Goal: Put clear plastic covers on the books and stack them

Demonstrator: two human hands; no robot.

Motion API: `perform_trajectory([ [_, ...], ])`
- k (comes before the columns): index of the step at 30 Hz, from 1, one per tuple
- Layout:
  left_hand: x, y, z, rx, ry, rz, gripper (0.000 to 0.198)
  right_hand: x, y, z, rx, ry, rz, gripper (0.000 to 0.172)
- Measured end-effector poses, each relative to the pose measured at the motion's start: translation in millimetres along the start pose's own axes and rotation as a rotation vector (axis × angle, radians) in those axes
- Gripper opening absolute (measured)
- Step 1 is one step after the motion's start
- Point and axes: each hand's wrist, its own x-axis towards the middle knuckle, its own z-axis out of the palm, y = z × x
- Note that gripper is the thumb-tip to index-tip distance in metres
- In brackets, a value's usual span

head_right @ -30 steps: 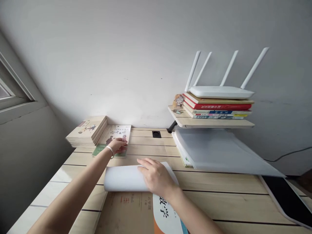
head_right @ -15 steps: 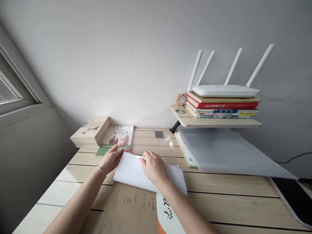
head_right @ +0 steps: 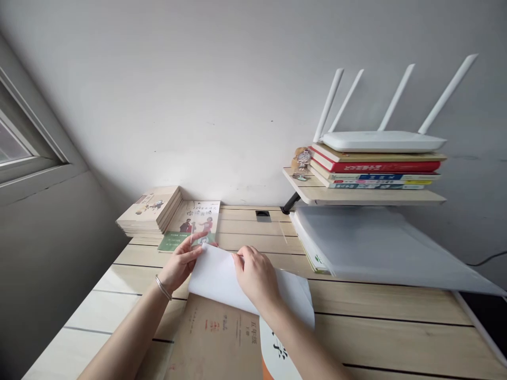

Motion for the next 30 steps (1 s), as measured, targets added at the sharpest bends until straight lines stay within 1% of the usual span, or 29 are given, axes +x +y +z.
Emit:
perform_trajectory([
  [4, 1.5, -3.9, 2.0, -0.005, -0.021, 0.021, 0.046, 5.9, -2.2, 0.0, 0.006, 0.007, -0.002, 0.022],
  [8, 1.0, -6.8, 8.5, 0.014, 0.032, 0.044, 0.045, 13.6, -2.1, -2.5, 0.006, 0.034, -0.004, 0.021],
  [14, -1.5, -11.3, 14.1, 0.101, 0.065, -0.011, 0.041, 19.3, -4.6, -7.5, 0.015, 0.092, -0.02, 0.022],
  [16, -0.7, -11.7, 13.5, 0.09, 0.088, -0.011, 0.039, 17.9, -5.6, -9.0, 0.011, 0.097, -0.023, 0.022],
  [18, 0.4, -11.0, 12.5, 0.052, 0.136, -0.003, 0.037, 14.8, -6.4, -10.1, 0.005, 0.096, -0.03, 0.023],
  [20, 1.1, -9.5, 11.8, 0.004, 0.166, 0.006, 0.039, 10.2, -7.2, -10.1, -0.009, 0.094, -0.046, 0.024],
  [21, 1.2, -8.6, 11.7, -0.015, 0.162, 0.012, 0.042, 7.6, -7.6, -9.7, -0.017, 0.091, -0.051, 0.024],
  [25, -0.1, -6.0, 11.6, -0.041, 0.082, 0.041, 0.056, -2.1, -9.6, -7.0, -0.026, 0.071, -0.041, 0.028],
  [30, -1.8, -6.6, 8.7, -0.018, 0.045, 0.061, 0.059, -7.3, -8.8, -4.9, 0.036, 0.06, -0.004, 0.032],
])
